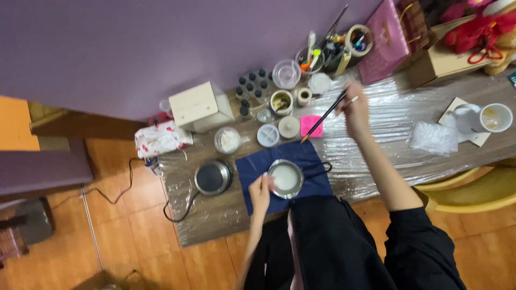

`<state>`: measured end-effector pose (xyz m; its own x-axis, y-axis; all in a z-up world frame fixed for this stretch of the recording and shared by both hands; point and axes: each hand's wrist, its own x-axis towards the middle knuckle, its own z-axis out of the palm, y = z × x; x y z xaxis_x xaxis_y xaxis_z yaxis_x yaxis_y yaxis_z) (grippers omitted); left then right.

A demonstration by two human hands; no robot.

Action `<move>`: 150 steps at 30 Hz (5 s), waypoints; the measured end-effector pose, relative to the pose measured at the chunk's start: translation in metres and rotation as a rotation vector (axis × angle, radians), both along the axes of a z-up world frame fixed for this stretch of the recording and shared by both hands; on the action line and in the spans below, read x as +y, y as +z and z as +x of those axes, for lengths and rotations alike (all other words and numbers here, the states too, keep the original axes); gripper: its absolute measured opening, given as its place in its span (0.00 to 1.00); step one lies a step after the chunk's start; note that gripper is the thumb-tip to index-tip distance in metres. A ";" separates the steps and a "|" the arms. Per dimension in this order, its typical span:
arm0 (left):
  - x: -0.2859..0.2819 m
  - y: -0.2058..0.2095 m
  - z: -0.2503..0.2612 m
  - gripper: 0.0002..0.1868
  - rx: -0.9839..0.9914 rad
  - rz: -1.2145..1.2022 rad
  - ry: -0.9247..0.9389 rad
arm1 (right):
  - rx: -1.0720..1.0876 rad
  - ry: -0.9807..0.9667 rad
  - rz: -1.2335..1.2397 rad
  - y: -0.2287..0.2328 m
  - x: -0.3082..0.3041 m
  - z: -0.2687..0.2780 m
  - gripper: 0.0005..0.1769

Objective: Melting wax flakes in a small pot on an electric heater while stirring

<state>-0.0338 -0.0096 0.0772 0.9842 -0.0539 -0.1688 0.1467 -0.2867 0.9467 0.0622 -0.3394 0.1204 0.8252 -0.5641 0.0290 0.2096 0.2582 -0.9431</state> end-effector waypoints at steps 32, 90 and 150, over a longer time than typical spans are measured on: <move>0.025 0.010 -0.034 0.11 0.108 -0.046 -0.307 | 0.490 0.846 0.150 -0.049 0.163 -0.128 0.08; 0.025 0.009 -0.013 0.08 -0.064 0.366 -0.360 | 0.405 1.037 -0.947 -0.029 0.158 -0.118 0.14; 0.030 -0.017 -0.014 0.09 0.136 0.001 -0.161 | 0.275 0.973 -0.928 -0.006 0.148 -0.105 0.06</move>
